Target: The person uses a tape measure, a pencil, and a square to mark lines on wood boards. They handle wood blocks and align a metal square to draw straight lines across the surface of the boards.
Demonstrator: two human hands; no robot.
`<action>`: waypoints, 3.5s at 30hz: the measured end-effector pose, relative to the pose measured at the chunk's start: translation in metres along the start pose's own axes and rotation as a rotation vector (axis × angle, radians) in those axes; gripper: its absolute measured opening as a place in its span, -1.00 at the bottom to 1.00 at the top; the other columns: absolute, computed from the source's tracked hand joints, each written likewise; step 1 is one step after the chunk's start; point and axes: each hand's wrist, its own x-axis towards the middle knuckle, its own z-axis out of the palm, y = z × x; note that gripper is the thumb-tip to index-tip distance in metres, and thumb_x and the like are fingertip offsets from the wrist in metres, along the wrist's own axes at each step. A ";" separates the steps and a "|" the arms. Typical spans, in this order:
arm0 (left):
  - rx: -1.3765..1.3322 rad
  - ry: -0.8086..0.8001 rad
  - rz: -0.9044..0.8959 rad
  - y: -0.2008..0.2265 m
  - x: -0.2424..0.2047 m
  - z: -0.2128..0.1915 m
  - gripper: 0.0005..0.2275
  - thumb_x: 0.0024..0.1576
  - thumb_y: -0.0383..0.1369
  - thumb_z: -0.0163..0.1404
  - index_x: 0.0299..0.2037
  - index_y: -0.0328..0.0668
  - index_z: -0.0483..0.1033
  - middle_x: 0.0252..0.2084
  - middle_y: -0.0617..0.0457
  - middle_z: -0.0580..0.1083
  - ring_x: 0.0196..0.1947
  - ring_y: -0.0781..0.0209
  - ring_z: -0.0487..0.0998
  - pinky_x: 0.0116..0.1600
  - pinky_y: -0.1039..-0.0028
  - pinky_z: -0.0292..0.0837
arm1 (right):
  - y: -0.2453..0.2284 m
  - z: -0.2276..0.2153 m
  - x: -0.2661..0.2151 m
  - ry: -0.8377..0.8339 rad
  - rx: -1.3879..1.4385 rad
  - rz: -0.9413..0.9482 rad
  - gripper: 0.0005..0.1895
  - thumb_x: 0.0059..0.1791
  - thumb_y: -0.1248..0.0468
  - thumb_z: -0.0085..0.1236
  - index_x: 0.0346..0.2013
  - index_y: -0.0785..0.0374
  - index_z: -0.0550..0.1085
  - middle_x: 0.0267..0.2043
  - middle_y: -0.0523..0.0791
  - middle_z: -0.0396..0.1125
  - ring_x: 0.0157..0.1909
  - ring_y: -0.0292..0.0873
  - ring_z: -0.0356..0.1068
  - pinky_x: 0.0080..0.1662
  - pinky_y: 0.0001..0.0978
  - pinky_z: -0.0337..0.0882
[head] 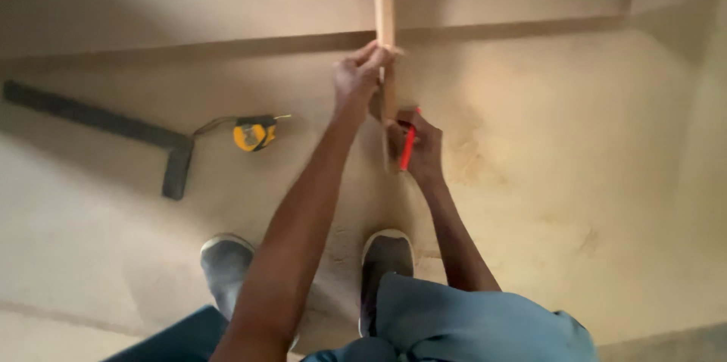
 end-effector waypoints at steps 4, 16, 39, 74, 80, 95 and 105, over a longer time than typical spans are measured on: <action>0.028 0.027 0.015 -0.001 0.002 0.002 -0.72 0.12 -0.27 0.12 0.02 -0.07 0.66 -0.30 0.14 0.63 -0.45 0.41 0.54 -0.41 0.50 0.51 | -0.008 -0.006 0.003 0.001 -0.019 0.004 -0.78 0.02 0.22 0.27 -0.15 0.31 0.51 -0.42 -0.17 0.44 -0.39 -0.34 0.42 -0.29 -0.45 0.45; -0.134 -0.016 0.096 -0.003 0.004 0.004 -0.67 0.13 -0.32 0.18 0.07 -0.28 0.63 -0.32 0.17 0.60 -0.40 0.43 0.56 -0.26 0.55 0.53 | -0.022 -0.012 0.005 0.015 0.098 0.010 -0.73 0.03 0.17 0.30 -0.17 0.33 0.53 -0.50 -0.14 0.37 -0.45 -0.34 0.34 -0.35 -0.45 0.40; -0.239 -0.041 0.153 -0.009 0.005 -0.008 -0.64 0.09 -0.31 0.23 0.05 -0.37 0.64 -0.23 0.06 0.64 -0.29 0.39 0.60 -0.17 0.54 0.55 | -0.009 0.009 0.001 -0.059 0.147 0.022 -0.83 0.08 0.37 0.25 -0.18 0.45 0.47 -0.37 -0.17 0.34 -0.35 -0.38 0.31 -0.27 -0.52 0.37; 0.467 -0.230 0.415 -0.010 -0.011 0.007 -0.70 0.20 -0.09 0.05 -0.16 -0.08 0.75 -0.37 0.10 0.67 -0.39 0.28 0.66 -0.26 0.44 0.51 | 0.010 -0.022 -0.045 0.352 -0.336 -0.165 -0.64 0.03 0.10 0.37 -0.09 0.34 0.57 -0.25 -0.01 0.48 -0.24 -0.18 0.48 -0.20 -0.34 0.49; 1.048 0.336 0.963 -0.028 -0.020 -0.006 -0.55 0.25 -0.04 0.02 0.26 -0.09 0.44 0.19 -0.09 0.47 0.16 -0.16 0.50 0.25 0.00 0.37 | 0.025 -0.090 -0.077 0.437 -0.845 -0.135 -0.67 0.08 0.15 0.35 0.01 0.32 0.55 -0.44 0.00 0.36 -0.30 0.01 0.37 -0.15 -0.20 0.39; 1.115 0.385 0.976 -0.022 0.009 -0.058 -0.28 0.21 -0.13 0.08 0.48 -0.31 0.04 0.53 -0.26 0.06 0.48 -0.27 0.16 0.52 -0.12 -0.02 | -0.039 -0.007 0.237 -0.052 0.246 -0.195 -0.67 0.09 0.19 0.03 -0.23 0.42 0.61 -0.35 -0.04 0.55 -0.44 -0.32 0.48 -0.41 -0.54 0.32; 1.205 0.381 0.923 -0.018 0.012 -0.052 -0.28 0.19 -0.12 0.07 0.47 -0.38 0.08 0.52 -0.30 0.10 0.45 -0.28 0.21 0.51 -0.09 0.04 | -0.038 0.009 0.319 -0.038 0.356 -0.429 -0.73 0.14 0.31 0.03 -0.32 0.41 0.59 -0.34 -0.06 0.49 -0.38 -0.28 0.47 -0.34 -0.42 0.47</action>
